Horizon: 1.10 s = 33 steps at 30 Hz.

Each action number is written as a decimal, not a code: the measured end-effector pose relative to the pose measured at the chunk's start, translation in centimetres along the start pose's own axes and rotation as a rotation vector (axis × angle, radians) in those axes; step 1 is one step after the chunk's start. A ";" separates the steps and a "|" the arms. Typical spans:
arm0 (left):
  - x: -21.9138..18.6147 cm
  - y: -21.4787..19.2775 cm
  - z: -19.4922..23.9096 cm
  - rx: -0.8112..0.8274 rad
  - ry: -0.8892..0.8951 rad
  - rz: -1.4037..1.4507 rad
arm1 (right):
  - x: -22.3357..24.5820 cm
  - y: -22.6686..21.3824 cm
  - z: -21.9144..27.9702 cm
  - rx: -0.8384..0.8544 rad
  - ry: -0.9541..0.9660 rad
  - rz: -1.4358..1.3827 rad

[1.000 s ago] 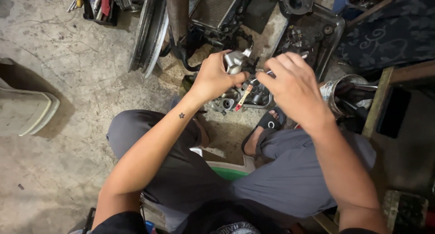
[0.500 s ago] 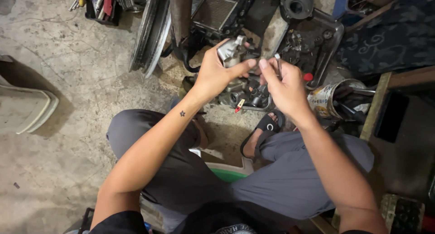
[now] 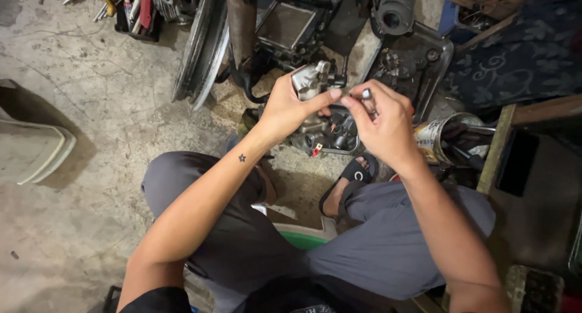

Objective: A person uses a wrench to disassemble a motorcycle engine part and then pours cleaning liquid into it.

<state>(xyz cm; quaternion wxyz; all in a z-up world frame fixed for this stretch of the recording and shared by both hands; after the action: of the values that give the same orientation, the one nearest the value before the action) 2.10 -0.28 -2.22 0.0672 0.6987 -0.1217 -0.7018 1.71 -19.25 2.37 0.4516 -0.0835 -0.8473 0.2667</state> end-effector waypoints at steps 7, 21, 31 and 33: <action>-0.7 -0.1 -0.1 0.024 0.011 -0.066 | 0.0 0.1 0.2 0.052 0.091 -0.062; -3.1 0.3 0.7 0.061 -0.001 -0.169 | -1.4 1.1 0.2 0.086 0.475 -0.522; -3.7 0.1 0.7 0.060 -0.017 -0.249 | -1.0 1.1 0.6 0.071 0.451 -0.417; -3.2 0.0 0.7 0.061 -0.022 -0.249 | -1.0 1.2 0.5 0.053 0.408 -0.344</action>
<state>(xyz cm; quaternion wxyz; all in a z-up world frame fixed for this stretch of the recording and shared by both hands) 1.44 0.61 0.86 -0.0431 0.7024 -0.0559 -0.7082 1.81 -18.81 0.80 0.6537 0.0218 -0.7332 0.1858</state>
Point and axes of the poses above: each hand's wrist, its own z-axis away from the middle knuckle, its own y-axis out of the palm, x = y × z, the point moved 2 cm from there along -z, towards the middle knuckle, and after that the axes turned 7 degrees about -z, right-handed, at the moved point
